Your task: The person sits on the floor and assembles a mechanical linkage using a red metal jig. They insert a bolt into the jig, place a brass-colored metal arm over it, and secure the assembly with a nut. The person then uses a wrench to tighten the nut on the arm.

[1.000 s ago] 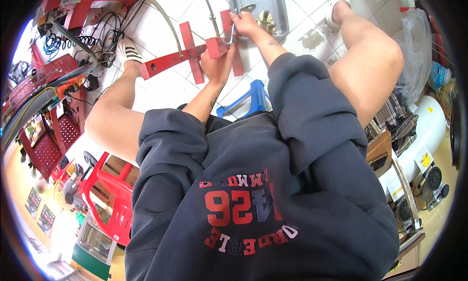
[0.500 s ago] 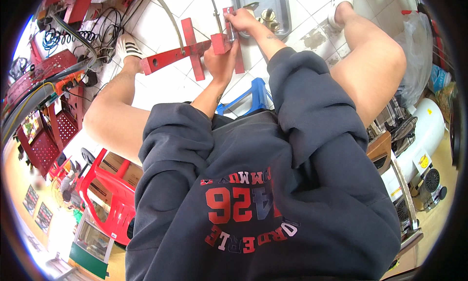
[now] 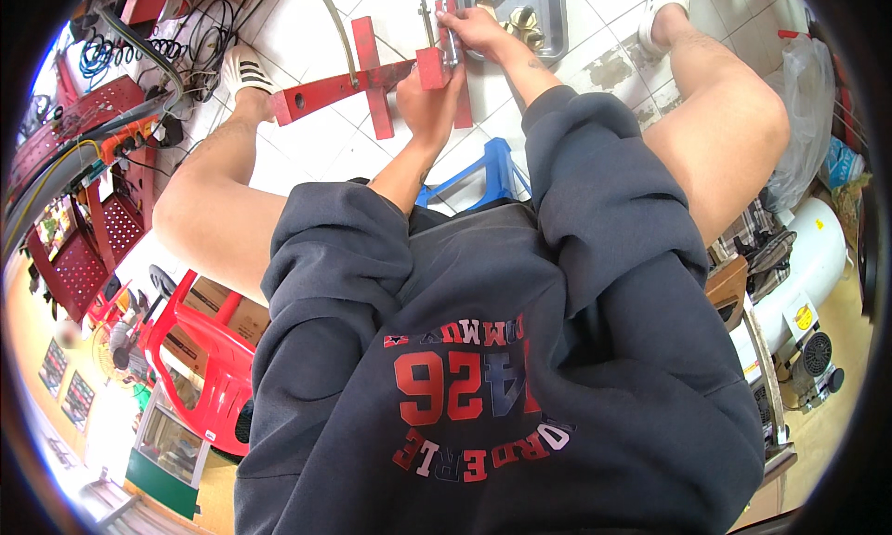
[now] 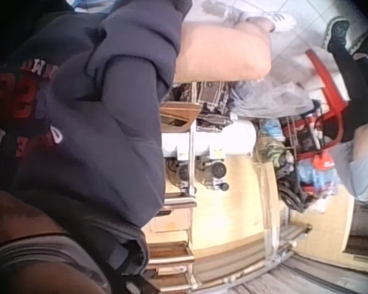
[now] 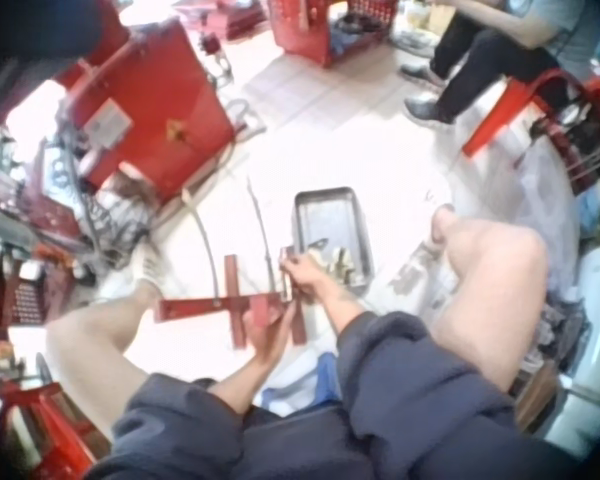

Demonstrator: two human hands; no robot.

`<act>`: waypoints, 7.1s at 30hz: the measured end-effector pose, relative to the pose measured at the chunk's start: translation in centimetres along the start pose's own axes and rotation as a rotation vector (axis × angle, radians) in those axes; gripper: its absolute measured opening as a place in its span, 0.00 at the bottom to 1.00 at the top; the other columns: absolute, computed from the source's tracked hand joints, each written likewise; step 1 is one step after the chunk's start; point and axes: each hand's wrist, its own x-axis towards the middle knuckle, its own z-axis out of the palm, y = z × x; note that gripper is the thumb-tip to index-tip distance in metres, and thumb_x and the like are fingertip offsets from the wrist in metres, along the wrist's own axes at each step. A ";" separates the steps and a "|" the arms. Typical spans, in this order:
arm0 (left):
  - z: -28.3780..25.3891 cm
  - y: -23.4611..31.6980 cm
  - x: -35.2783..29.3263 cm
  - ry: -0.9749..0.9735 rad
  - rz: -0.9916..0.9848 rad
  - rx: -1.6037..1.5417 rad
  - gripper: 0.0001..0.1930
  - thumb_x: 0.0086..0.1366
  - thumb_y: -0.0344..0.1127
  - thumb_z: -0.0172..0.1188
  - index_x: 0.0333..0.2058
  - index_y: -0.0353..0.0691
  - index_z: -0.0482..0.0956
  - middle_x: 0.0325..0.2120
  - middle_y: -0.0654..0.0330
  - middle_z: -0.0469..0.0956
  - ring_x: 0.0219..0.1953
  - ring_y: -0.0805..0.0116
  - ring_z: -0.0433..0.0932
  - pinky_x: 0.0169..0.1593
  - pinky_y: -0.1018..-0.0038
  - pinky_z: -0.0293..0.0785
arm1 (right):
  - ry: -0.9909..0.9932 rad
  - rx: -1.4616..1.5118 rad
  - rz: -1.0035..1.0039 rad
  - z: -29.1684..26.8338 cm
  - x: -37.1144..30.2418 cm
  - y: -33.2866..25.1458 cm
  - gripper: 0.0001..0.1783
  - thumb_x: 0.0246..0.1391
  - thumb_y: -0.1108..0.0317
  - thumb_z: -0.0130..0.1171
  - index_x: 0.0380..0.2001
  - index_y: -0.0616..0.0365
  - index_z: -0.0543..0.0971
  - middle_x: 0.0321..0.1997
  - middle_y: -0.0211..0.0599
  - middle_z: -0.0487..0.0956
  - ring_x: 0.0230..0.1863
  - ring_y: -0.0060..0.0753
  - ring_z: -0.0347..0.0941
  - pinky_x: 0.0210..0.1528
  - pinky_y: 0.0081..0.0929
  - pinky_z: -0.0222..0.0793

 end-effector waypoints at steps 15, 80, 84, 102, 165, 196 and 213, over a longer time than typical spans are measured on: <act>0.6 -1.7 0.0 0.006 0.041 0.108 0.09 0.55 0.36 0.69 0.31 0.39 0.83 0.21 0.61 0.83 0.23 0.66 0.82 0.30 0.71 0.75 | -0.015 -0.021 -0.166 0.4 -3.3 -3.9 0.23 0.66 0.50 0.58 0.38 0.65 0.81 0.19 0.30 0.75 0.18 0.22 0.72 0.23 0.23 0.70; 0.7 -2.2 -0.4 0.035 -0.067 0.096 0.16 0.54 0.41 0.72 0.26 0.31 0.81 0.23 0.43 0.81 0.29 0.44 0.83 0.35 0.56 0.77 | 0.024 -0.089 -0.143 3.6 -16.1 -8.7 0.23 0.70 0.52 0.51 0.51 0.64 0.72 0.29 0.33 0.77 0.24 0.22 0.73 0.28 0.24 0.72; 1.3 -2.7 -0.4 0.066 -0.044 0.225 0.06 0.54 0.33 0.69 0.30 0.41 0.82 0.24 0.51 0.82 0.28 0.51 0.83 0.32 0.61 0.77 | 0.032 -0.322 -0.305 1.3 -14.0 -7.5 0.21 0.67 0.54 0.55 0.48 0.64 0.74 0.24 0.32 0.77 0.24 0.23 0.72 0.29 0.24 0.69; -0.1 -1.3 -0.6 -0.012 -0.074 0.032 0.17 0.52 0.41 0.75 0.23 0.31 0.81 0.22 0.45 0.81 0.26 0.47 0.82 0.33 0.59 0.75 | 0.171 -0.663 -0.222 -3.9 -13.6 -7.8 0.10 0.57 0.68 0.65 0.35 0.66 0.85 0.25 0.43 0.84 0.25 0.25 0.81 0.31 0.27 0.77; 1.8 -2.5 -0.9 0.110 -0.102 0.100 0.17 0.53 0.44 0.68 0.22 0.32 0.81 0.23 0.44 0.80 0.28 0.43 0.81 0.34 0.53 0.75 | -0.175 0.137 0.175 0.3 -18.0 -6.0 0.36 0.56 0.65 0.70 0.64 0.66 0.67 0.42 0.37 0.81 0.41 0.24 0.78 0.51 0.26 0.76; 1.2 -2.0 -0.1 0.091 -0.021 0.019 0.11 0.58 0.37 0.72 0.34 0.37 0.83 0.24 0.58 0.82 0.25 0.66 0.80 0.32 0.69 0.74 | 0.044 0.502 -0.008 -2.1 -0.7 1.9 0.28 0.61 0.75 0.60 0.64 0.59 0.69 0.50 0.46 0.81 0.44 0.32 0.82 0.38 0.26 0.77; -0.6 -2.0 -0.5 -0.005 0.015 0.005 0.15 0.54 0.38 0.70 0.36 0.31 0.82 0.30 0.48 0.85 0.35 0.50 0.86 0.41 0.63 0.80 | 0.269 -0.537 0.144 -0.8 -6.8 -1.3 0.43 0.57 0.31 0.54 0.27 0.72 0.82 0.23 0.50 0.81 0.27 0.43 0.80 0.32 0.40 0.77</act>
